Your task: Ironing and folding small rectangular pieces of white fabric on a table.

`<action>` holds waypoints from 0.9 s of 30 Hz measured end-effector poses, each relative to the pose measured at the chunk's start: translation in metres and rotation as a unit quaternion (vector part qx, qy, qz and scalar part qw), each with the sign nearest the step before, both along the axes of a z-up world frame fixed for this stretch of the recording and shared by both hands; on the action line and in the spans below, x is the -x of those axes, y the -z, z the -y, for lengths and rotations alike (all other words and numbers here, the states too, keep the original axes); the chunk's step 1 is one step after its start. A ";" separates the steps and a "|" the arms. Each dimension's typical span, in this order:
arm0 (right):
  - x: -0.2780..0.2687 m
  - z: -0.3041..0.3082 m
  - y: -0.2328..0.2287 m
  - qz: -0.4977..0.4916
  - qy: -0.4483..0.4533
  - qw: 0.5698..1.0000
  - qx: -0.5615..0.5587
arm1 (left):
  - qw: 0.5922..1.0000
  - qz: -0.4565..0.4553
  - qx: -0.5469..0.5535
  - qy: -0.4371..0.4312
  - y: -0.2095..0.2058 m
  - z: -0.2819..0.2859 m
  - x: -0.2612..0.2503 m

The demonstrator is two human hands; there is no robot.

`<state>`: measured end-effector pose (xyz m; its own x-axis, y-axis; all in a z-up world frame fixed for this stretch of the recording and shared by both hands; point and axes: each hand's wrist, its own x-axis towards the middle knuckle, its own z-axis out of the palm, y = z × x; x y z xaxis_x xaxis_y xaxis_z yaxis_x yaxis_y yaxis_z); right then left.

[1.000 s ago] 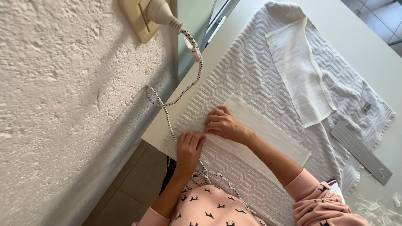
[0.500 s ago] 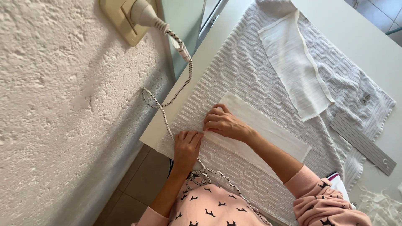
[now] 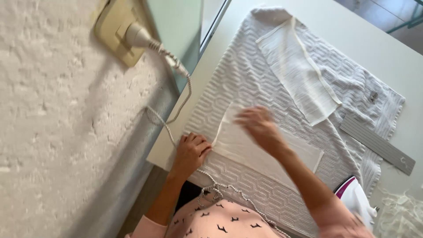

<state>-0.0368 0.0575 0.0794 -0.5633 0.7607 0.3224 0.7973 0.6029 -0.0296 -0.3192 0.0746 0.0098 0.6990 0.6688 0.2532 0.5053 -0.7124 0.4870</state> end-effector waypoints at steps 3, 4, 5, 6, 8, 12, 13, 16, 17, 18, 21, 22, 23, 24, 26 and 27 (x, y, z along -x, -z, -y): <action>-0.063 0.100 -0.058 -0.070 0.368 0.927 0.024 | 0.998 -0.009 0.047 0.049 0.023 -0.011 0.001; -0.106 0.144 -0.053 -0.070 0.375 0.924 0.027 | 0.997 -0.009 0.051 0.056 0.015 -0.009 0.001; -0.141 0.194 -0.053 -0.018 0.461 0.887 0.016 | 0.996 -0.002 0.037 0.077 0.007 -0.014 0.000; -0.166 0.250 -0.059 0.032 0.541 0.840 0.006 | 0.995 0.006 0.023 0.099 -0.001 -0.018 -0.002; -0.166 0.306 -0.059 0.045 0.676 0.718 0.163 | 0.992 0.005 0.031 0.122 0.004 -0.026 -0.003; -0.147 0.368 -0.036 -0.010 0.785 0.521 0.336 | 0.986 0.022 0.069 0.150 0.007 -0.033 0.000; -0.150 0.378 -0.028 -0.015 0.787 0.516 0.338 | 0.985 0.018 0.069 0.156 0.004 -0.033 0.001; -0.159 0.407 0.004 -0.125 0.798 0.507 0.300 | 0.984 0.024 0.072 0.162 -0.001 -0.041 0.002; -0.163 0.418 0.015 -0.214 0.802 0.454 0.324 | 0.984 0.016 0.093 0.152 -0.001 -0.039 0.004; -0.166 0.429 0.027 -0.303 0.794 0.399 0.345 | 0.983 0.007 0.115 0.142 0.001 -0.038 0.006; -0.170 0.466 0.045 -0.535 0.681 0.434 0.247 | 0.981 0.000 0.135 0.138 0.005 -0.038 0.009; -0.145 0.454 0.022 -0.535 0.686 0.425 0.250 | 0.979 -0.006 0.142 0.143 0.001 -0.030 0.013; -0.123 0.434 0.001 -0.513 0.695 0.443 0.241 | 0.981 -0.004 0.136 0.141 -0.002 -0.034 0.010; -0.102 0.414 -0.021 -0.489 0.704 0.460 0.232 | 0.982 -0.002 0.131 0.140 -0.006 -0.038 0.007; -0.059 0.375 -0.051 -0.438 0.709 0.484 0.267 | 0.978 -0.016 0.146 0.150 -0.011 -0.041 0.006; -0.033 0.357 -0.067 -0.386 0.712 0.503 0.301 | 0.973 -0.030 0.163 0.162 -0.013 -0.045 0.004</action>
<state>-0.0037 -0.2995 0.1459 0.8077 0.3057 -0.5041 0.0186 -0.8679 -0.4964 -0.3231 0.1200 0.0230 0.8937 0.4484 0.0175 0.3133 -0.6516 0.6909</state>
